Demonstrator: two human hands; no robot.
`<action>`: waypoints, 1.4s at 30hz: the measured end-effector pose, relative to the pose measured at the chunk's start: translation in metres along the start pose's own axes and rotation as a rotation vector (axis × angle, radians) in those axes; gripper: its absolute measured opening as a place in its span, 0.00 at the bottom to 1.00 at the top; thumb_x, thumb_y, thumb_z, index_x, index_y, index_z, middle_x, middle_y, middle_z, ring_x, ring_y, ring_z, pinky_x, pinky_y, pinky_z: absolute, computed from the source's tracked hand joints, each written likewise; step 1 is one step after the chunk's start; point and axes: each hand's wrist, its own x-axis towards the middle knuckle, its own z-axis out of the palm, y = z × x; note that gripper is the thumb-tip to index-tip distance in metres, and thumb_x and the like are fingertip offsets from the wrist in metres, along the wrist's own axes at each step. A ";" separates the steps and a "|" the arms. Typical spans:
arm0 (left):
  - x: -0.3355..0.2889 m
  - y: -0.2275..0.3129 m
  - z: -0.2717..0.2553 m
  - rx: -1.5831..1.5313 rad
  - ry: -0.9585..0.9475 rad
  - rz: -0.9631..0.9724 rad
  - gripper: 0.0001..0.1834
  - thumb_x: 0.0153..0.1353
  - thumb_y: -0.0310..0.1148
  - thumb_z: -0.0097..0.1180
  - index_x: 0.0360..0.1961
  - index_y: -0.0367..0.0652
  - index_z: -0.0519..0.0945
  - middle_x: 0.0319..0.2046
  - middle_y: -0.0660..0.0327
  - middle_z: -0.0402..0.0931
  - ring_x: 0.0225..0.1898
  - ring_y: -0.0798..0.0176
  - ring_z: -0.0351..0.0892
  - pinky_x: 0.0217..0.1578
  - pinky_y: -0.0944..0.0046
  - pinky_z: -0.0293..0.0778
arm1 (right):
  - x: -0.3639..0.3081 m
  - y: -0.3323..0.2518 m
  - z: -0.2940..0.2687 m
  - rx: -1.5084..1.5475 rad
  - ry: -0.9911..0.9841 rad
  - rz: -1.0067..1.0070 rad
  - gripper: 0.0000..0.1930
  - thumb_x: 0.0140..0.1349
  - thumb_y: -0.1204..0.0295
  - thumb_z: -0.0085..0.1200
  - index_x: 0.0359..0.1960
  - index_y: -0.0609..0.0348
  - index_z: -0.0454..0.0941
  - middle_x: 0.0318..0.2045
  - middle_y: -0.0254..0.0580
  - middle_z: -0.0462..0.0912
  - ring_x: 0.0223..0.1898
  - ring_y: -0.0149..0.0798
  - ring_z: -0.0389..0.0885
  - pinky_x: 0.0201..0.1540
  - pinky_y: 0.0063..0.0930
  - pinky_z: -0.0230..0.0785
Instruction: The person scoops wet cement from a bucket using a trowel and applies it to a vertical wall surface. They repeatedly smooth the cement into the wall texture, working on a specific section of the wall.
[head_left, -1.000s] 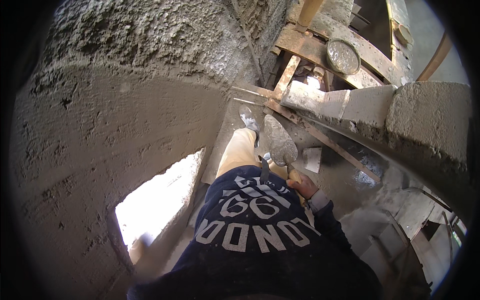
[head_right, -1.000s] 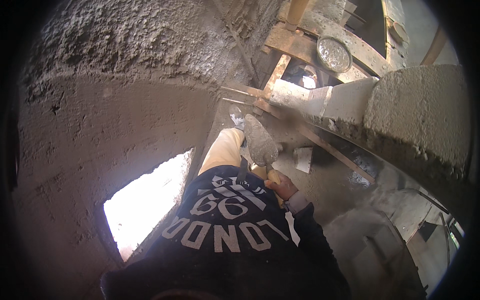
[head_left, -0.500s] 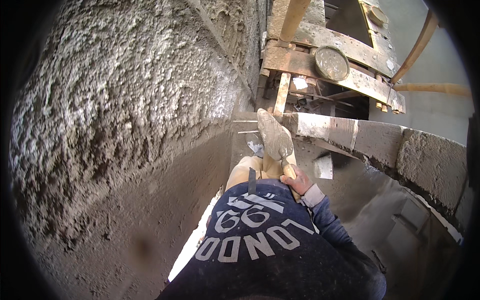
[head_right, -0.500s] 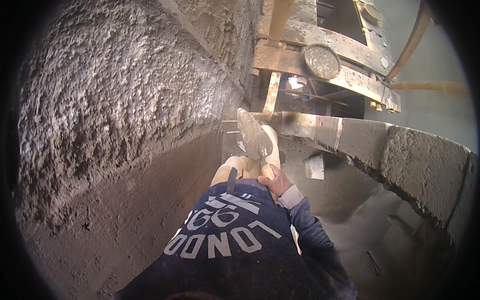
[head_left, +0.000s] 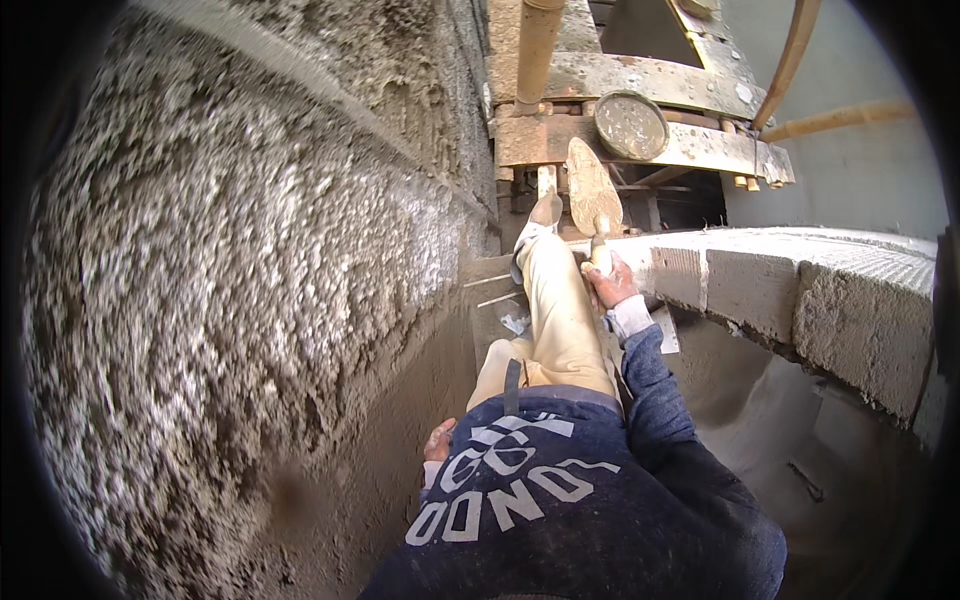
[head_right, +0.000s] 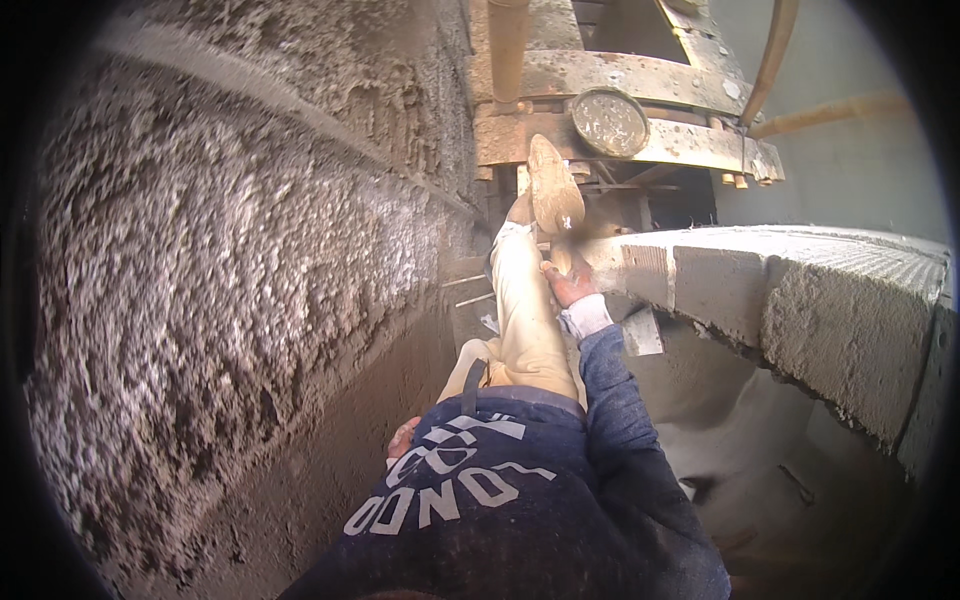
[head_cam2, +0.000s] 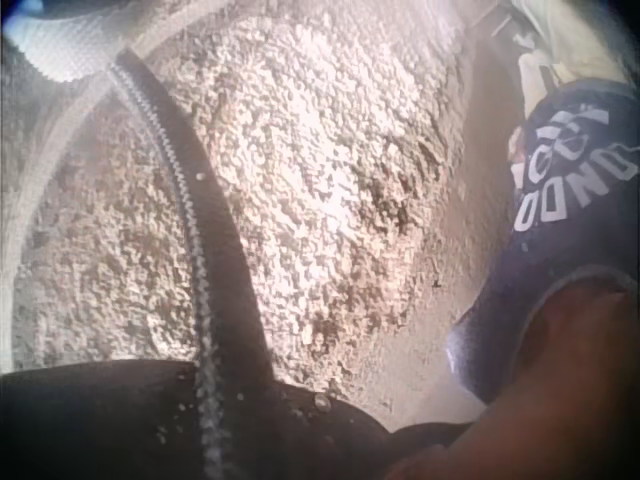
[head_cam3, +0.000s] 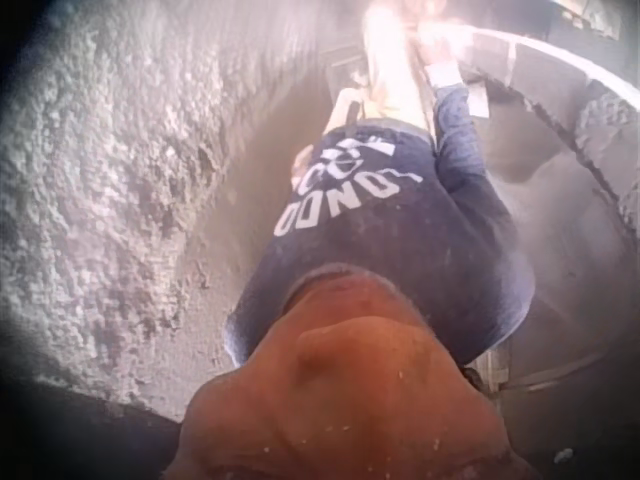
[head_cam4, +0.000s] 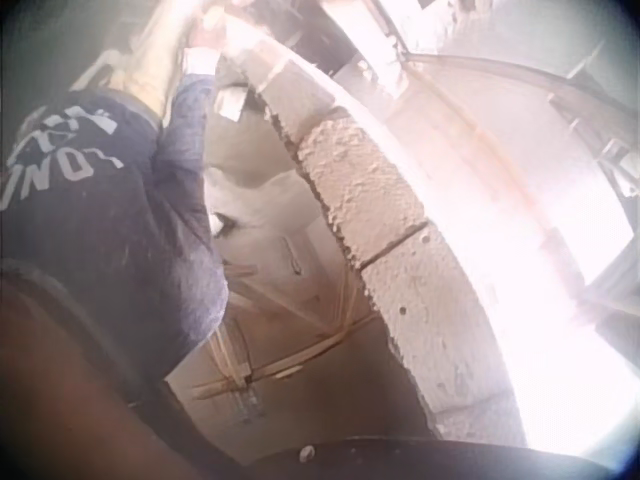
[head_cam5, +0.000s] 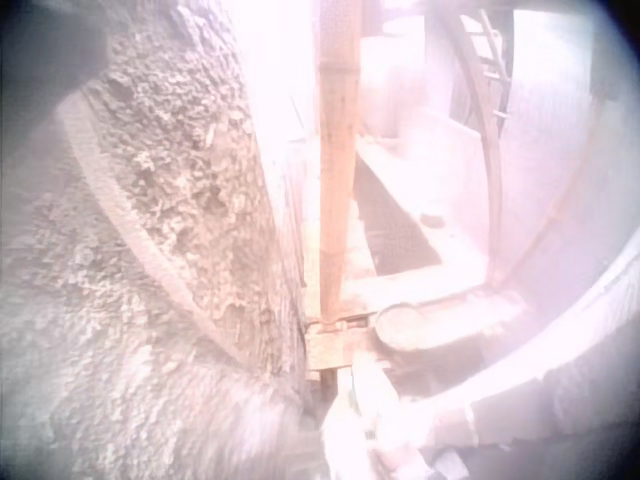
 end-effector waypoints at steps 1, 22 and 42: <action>0.002 0.014 0.012 0.098 0.018 0.002 0.20 0.59 0.26 0.43 0.51 0.29 0.73 0.47 0.51 0.76 0.48 0.60 0.75 0.52 0.63 0.68 | 0.018 0.023 0.007 0.005 0.022 -0.006 0.15 0.56 0.66 0.57 0.38 0.62 0.69 0.15 0.36 0.74 0.11 0.31 0.70 0.14 0.26 0.64; 0.419 0.130 0.407 0.797 -0.321 0.260 0.23 0.64 0.40 0.50 0.53 0.33 0.70 0.49 0.53 0.74 0.51 0.63 0.72 0.54 0.65 0.66 | 0.420 0.087 -0.133 -0.905 0.165 0.728 0.25 0.50 0.64 0.60 0.51 0.49 0.69 0.49 0.44 0.78 0.53 0.43 0.76 0.54 0.36 0.69; 0.628 0.076 0.708 0.338 -0.363 -0.091 0.16 0.54 0.24 0.54 0.43 0.36 0.63 0.38 0.50 0.72 0.35 0.53 0.79 0.31 0.53 0.83 | 0.465 0.076 -0.182 -1.340 -0.319 0.145 0.19 0.68 0.58 0.40 0.54 0.54 0.61 0.36 0.49 0.80 0.41 0.46 0.80 0.46 0.38 0.71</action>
